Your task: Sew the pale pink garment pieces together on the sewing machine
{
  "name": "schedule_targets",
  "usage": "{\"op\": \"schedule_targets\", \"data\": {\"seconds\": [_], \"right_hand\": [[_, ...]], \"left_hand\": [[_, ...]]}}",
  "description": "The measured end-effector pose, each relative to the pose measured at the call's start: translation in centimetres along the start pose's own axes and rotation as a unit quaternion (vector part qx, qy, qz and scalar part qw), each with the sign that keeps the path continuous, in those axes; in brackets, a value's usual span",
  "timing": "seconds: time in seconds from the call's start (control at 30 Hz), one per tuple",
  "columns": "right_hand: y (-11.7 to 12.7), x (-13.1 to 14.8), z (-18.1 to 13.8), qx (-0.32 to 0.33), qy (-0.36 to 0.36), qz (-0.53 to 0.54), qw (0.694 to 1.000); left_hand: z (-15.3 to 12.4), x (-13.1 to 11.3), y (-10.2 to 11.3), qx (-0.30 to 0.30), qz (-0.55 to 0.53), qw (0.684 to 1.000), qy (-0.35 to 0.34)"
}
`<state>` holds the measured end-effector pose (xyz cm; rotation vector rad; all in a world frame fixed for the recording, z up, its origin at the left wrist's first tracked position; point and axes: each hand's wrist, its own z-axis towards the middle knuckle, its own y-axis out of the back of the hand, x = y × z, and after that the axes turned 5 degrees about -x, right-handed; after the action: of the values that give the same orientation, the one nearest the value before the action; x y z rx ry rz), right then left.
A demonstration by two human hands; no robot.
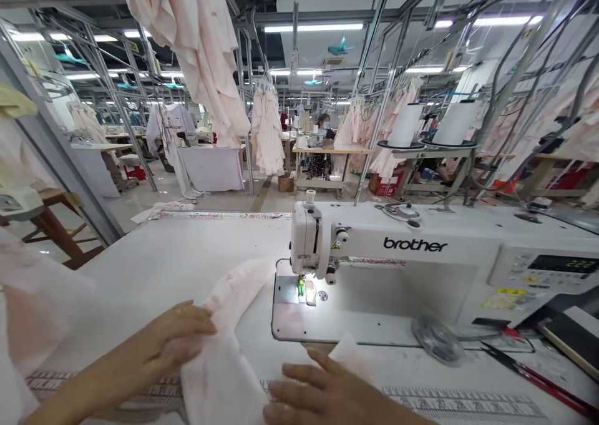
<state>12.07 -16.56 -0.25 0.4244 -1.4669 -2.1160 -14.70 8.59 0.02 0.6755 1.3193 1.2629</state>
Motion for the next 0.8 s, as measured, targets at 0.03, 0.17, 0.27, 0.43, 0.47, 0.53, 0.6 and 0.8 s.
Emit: {"op": "schedule_targets", "data": {"seconds": [0.03, 0.17, 0.27, 0.43, 0.47, 0.53, 0.6, 0.8], "right_hand": [[0.1, -0.7, 0.1, 0.016, -0.023, 0.041, 0.999], [0.9, -2.8, 1.2, 0.061, -0.094, 0.183, 0.977], [1.7, -4.1, 1.4, 0.078, -0.149, 0.261, 0.951], [2.6, -6.4, 0.4, 0.056, -0.141, 0.341, 0.928], [2.3, -6.9, 0.3, 0.014, -0.116, 0.329, 0.937], [1.3, -7.7, 0.2, -0.082, -0.063, 0.287, 0.952], [-0.1, -8.2, 0.1, -0.157, -0.024, 0.236, 0.959], [-1.3, -7.3, -0.7, -0.099, 0.005, 0.149, 0.984]], "left_hand": [[1.4, -0.4, 0.1, -0.008, -0.03, 0.999, 0.036], [8.6, -1.3, -1.3, -0.076, -0.035, 0.979, 0.186], [12.1, -1.4, -3.6, -0.077, -0.009, 0.967, 0.242], [11.1, -3.9, -6.3, 0.008, -0.081, 0.983, 0.162], [10.6, -4.7, -6.5, 0.027, -0.114, 0.982, 0.148], [9.8, -6.0, -6.4, 0.061, -0.19, 0.97, 0.138], [9.6, -6.8, -6.0, 0.086, -0.255, 0.95, 0.159], [12.0, -6.7, -4.9, 0.116, -0.362, 0.898, 0.223]]}}
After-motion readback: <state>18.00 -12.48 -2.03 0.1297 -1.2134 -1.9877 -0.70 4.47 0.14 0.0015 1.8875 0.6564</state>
